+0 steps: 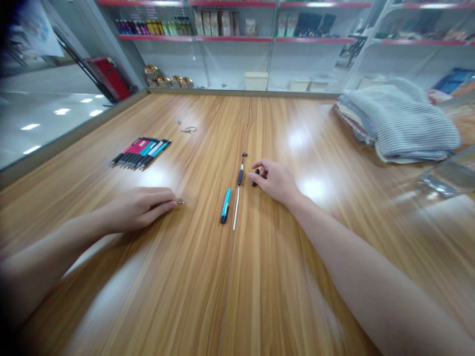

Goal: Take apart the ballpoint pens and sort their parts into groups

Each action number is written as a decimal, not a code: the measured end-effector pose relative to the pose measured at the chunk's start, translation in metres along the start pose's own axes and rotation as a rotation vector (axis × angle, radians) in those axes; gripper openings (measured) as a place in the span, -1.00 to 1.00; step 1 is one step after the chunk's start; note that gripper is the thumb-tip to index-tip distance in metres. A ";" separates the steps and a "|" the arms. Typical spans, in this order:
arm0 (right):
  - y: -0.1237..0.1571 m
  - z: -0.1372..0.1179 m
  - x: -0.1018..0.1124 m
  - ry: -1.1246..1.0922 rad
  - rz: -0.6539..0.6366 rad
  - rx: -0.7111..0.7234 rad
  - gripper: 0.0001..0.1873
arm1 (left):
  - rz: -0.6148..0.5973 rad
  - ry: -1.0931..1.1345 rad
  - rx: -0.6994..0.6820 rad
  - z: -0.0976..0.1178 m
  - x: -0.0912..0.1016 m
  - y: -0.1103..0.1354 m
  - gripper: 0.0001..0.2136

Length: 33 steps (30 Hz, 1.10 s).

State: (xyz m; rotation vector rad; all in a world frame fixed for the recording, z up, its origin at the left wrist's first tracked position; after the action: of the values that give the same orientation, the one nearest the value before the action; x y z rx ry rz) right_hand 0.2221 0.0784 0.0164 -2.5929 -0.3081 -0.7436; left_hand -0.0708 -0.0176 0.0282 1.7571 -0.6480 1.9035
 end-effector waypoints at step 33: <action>0.000 -0.018 -0.015 0.053 -0.175 0.199 -0.58 | 0.131 -0.021 -0.019 -0.004 -0.003 0.001 -0.80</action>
State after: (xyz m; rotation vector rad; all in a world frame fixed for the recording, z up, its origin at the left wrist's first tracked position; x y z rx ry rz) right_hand 0.2016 0.0691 0.0216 -2.3765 -0.5686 -0.7968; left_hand -0.0744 -0.0164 0.0248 1.7640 -0.8038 1.9600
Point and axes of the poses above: each hand's wrist, its own y-axis away from the middle knuckle, its own x-axis out of the back of the hand, z = x × y, the point moved 6 cm from there along -y, towards the middle knuckle, and after that the axes turned 9 degrees about -y, right-handed, at the moved point
